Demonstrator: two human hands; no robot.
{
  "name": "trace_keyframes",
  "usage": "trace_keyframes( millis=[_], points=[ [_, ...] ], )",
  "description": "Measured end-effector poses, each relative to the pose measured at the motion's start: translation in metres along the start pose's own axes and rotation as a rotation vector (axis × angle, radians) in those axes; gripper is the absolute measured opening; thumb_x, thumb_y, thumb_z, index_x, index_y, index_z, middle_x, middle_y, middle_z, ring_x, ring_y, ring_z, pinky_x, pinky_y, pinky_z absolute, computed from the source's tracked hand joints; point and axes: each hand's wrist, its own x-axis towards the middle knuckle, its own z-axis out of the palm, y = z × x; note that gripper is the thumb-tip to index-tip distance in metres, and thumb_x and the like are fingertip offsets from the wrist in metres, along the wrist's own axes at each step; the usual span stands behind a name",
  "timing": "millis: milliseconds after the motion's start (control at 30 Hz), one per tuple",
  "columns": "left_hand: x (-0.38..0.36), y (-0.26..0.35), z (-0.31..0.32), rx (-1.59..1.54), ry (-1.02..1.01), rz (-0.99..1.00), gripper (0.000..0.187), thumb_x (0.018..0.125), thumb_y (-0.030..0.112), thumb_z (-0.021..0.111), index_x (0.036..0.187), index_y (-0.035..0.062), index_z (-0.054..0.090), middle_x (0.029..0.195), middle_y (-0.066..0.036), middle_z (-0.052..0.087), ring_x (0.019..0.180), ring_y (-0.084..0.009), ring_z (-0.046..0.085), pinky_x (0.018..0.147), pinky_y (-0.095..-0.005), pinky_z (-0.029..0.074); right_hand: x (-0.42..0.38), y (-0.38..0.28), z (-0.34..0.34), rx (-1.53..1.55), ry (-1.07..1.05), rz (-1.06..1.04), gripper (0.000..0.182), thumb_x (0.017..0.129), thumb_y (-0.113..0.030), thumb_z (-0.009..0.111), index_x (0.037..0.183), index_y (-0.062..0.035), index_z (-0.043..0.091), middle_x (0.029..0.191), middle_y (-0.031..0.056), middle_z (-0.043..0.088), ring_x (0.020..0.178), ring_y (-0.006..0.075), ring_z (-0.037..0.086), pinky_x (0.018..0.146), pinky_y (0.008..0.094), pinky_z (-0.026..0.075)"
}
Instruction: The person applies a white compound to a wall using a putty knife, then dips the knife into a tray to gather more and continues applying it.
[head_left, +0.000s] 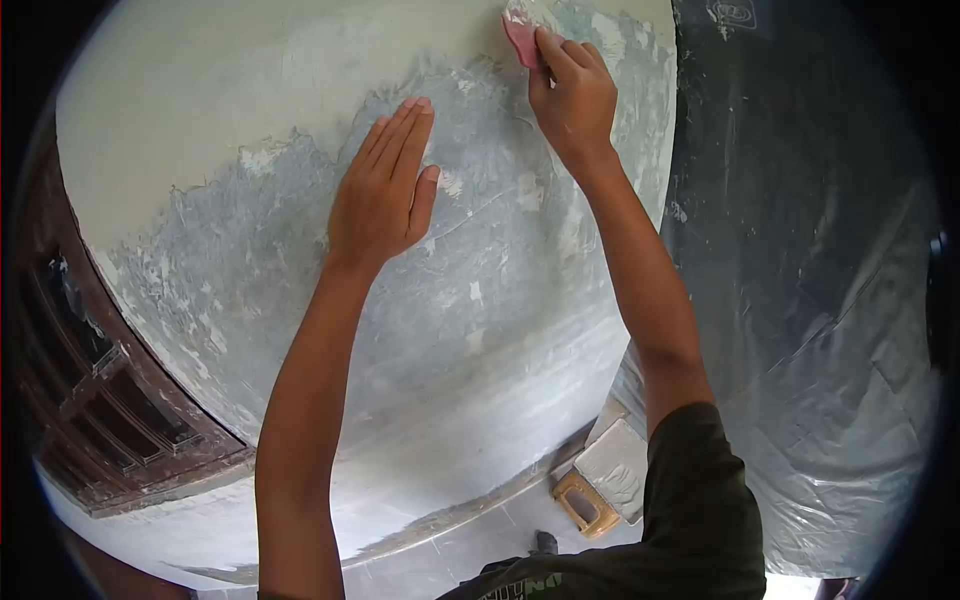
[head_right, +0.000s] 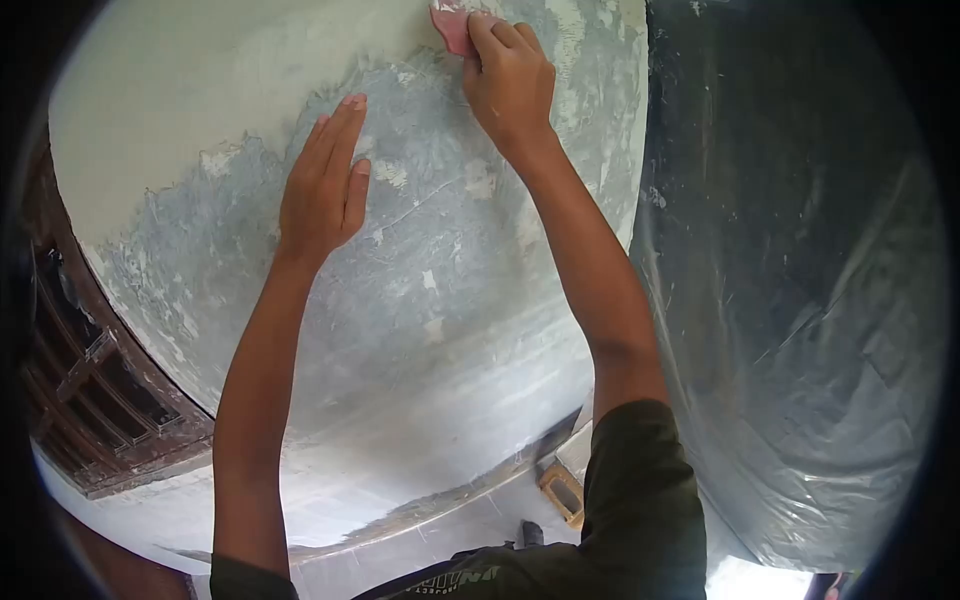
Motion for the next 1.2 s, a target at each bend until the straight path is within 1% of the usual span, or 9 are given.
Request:
trace_keyframes(
  millis=[67,167,233,433,533,700,833,1000,1200],
  points=[
    [0.001,0.0,0.0,-0.019,0.013,-0.008,0.052,0.098,0.01,0.048,0.149,-0.0032,0.044,0.15,-0.02,0.052,0.141,-0.036,0.048,0.118,-0.0485,0.036,0.011,0.007,0.005,-0.098,0.045,-0.065,0.038,0.079,0.0,0.07,0.116,-0.0094,0.073,0.092,0.0052,0.069,0.081,0.0252,0.064,0.066,0.0365,0.056],
    [0.004,-0.002,0.003,-0.019,0.056,-0.006,0.052,0.098,0.01,0.048,0.149,-0.0033,0.044,0.149,-0.02,0.052,0.141,-0.0358,0.048,0.118,-0.0485,0.037,-0.012,-0.008,0.004,-0.092,-0.065,-0.157,0.044,0.073,0.002,0.068,0.117,-0.0035,0.068,0.098,0.0081,0.068,0.094,0.0288,0.066,0.07,0.0379,0.059],
    [0.002,-0.001,0.002,-0.023,0.044,-0.007,0.052,0.098,0.009,0.048,0.148,-0.0034,0.044,0.149,-0.02,0.053,0.141,-0.0357,0.048,0.118,-0.0485,0.037,-0.046,-0.038,-0.013,0.043,-0.084,-0.202,0.045,0.069,0.004,0.069,0.114,-0.0011,0.068,0.091,0.0068,0.066,0.091,0.0268,0.066,0.068,0.0369,0.059],
    [0.001,0.0,0.002,-0.012,0.024,-0.016,0.052,0.097,0.009,0.048,0.148,-0.004,0.045,0.149,-0.02,0.053,0.14,-0.0354,0.048,0.118,-0.0485,0.036,-0.003,-0.017,-0.011,0.04,0.102,-0.177,0.046,0.069,0.003,0.072,0.113,-0.0087,0.071,0.083,0.0021,0.064,0.08,0.0231,0.062,0.06,0.036,0.054],
    [-0.001,-0.001,0.004,-0.005,0.028,-0.019,0.052,0.097,0.008,0.048,0.147,-0.0041,0.045,0.148,-0.02,0.053,0.14,-0.0353,0.048,0.118,-0.0485,0.036,0.008,0.002,0.002,-0.029,0.101,-0.221,0.044,0.07,0.002,0.072,0.113,-0.0078,0.071,0.085,0.0028,0.064,0.081,0.0232,0.063,0.06,0.0358,0.055],
    [-0.001,0.0,0.001,-0.017,0.026,-0.025,0.054,0.096,0.008,0.05,0.148,-0.0039,0.045,0.149,-0.019,0.053,0.14,-0.0351,0.048,0.118,-0.0483,0.036,-0.059,-0.021,-0.013,0.064,-0.079,-0.321,0.05,0.066,0.003,0.073,0.115,-0.007,0.072,0.084,0.0024,0.061,0.081,0.0232,0.062,0.063,0.0342,0.057],
    [0.001,-0.001,0.002,0.021,0.018,-0.011,0.053,0.096,0.012,0.052,0.147,-0.0044,0.046,0.148,-0.02,0.054,0.14,-0.0338,0.049,0.119,-0.0469,0.036,-0.032,-0.016,-0.021,0.058,0.044,-0.336,0.051,0.066,0.003,0.073,0.116,-0.0074,0.072,0.083,0.0026,0.06,0.08,0.0219,0.061,0.063,0.0326,0.057],
    [-0.001,-0.002,0.004,0.024,0.015,-0.01,0.055,0.096,0.009,0.049,0.149,-0.0031,0.044,0.149,-0.019,0.053,0.14,-0.0348,0.048,0.118,-0.0486,0.036,0.001,0.014,0.002,-0.038,-0.021,-0.392,0.053,0.067,0.001,0.074,0.12,-0.0071,0.07,0.085,0.0036,0.062,0.081,0.0221,0.061,0.063,0.0329,0.058],
    [0.002,0.0,0.001,0.055,0.003,-0.013,0.053,0.097,0.015,0.054,0.145,-0.0051,0.047,0.147,-0.021,0.055,0.14,-0.0327,0.049,0.119,-0.0455,0.035,-0.063,0.001,-0.024,0.115,-0.064,-0.399,0.05,0.066,0.002,0.075,0.115,-0.004,0.073,0.084,0.0044,0.061,0.083,0.0234,0.064,0.064,0.0335,0.058]
  ],
)
